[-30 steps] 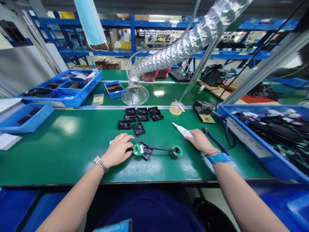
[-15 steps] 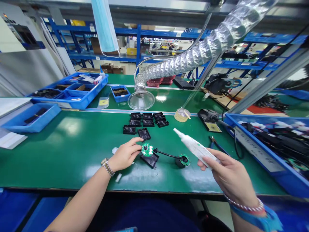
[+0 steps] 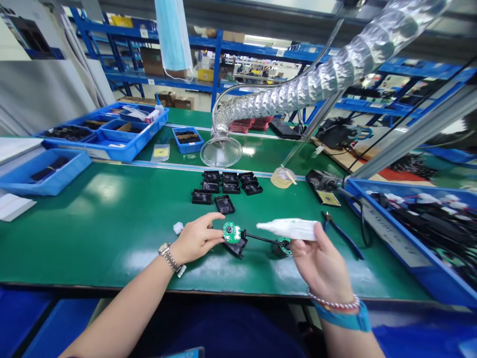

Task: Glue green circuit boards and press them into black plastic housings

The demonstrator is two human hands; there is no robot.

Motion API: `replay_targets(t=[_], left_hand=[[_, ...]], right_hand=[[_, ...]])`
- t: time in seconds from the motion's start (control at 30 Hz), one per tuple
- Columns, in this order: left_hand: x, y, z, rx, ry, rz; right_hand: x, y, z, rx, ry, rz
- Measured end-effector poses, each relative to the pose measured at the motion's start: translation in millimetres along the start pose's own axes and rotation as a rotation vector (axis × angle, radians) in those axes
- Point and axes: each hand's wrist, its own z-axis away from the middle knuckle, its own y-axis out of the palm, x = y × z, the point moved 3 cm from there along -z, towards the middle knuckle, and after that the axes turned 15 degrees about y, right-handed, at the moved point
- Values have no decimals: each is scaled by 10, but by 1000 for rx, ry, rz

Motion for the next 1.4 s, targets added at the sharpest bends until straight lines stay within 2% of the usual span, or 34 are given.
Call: replay_targets(t=[0.07, 0.13, 0.23, 0.3, 0.4, 0.5, 0.57, 0.67, 0.77, 0.87, 0.93, 1.0, 1.07, 1.13, 1.23, 1.4], left_hand=[[4, 7, 6, -2, 2, -14], [6, 10, 9, -5, 1, -22], [6, 11, 8, -10, -2, -25], [5, 13, 6, -13, -2, -26], [6, 20, 8, -16, -1, -26], [4, 25, 13, -18, -1, -27], [1, 24, 13, -21, 2, -27], [-3, 19, 11, -26, 4, -18], [-4, 17, 9, -22, 7, -19], [-9, 19, 8, -22, 17, -24], [-13, 19, 7, -27, 24, -25], [-16, 17, 6, -30, 26, -29], [-16, 16, 6, -23, 24, -33], [-17, 14, 5, -17, 27, -33], [-24, 5, -1, -24, 37, -29], [-38, -1, -9, -29, 42, -27]], right_hand=[[-69, 45, 22, -19, -1, 67], [-58, 66, 62, -52, -84, 116], [51, 56, 115, -86, -216, 165], [131, 29, 130, -101, -263, 106], [126, 30, 109, -57, -139, 2], [-26, 96, 89, -20, 36, 34], [-132, 132, 88, -44, 43, 74], [-227, 145, 79, -107, -32, 122], [-213, 118, 57, -174, -128, 150], [-137, 103, 36, -178, -194, 109], [-115, 117, 28, -135, -160, 43], [-150, 152, 28, -79, -56, 12], [-230, 190, 40, -43, 53, 40], [-305, 212, 57, -37, 86, 87], [-340, 212, 75, -70, -16, 143], [-245, 189, 89, -171, -239, 157]])
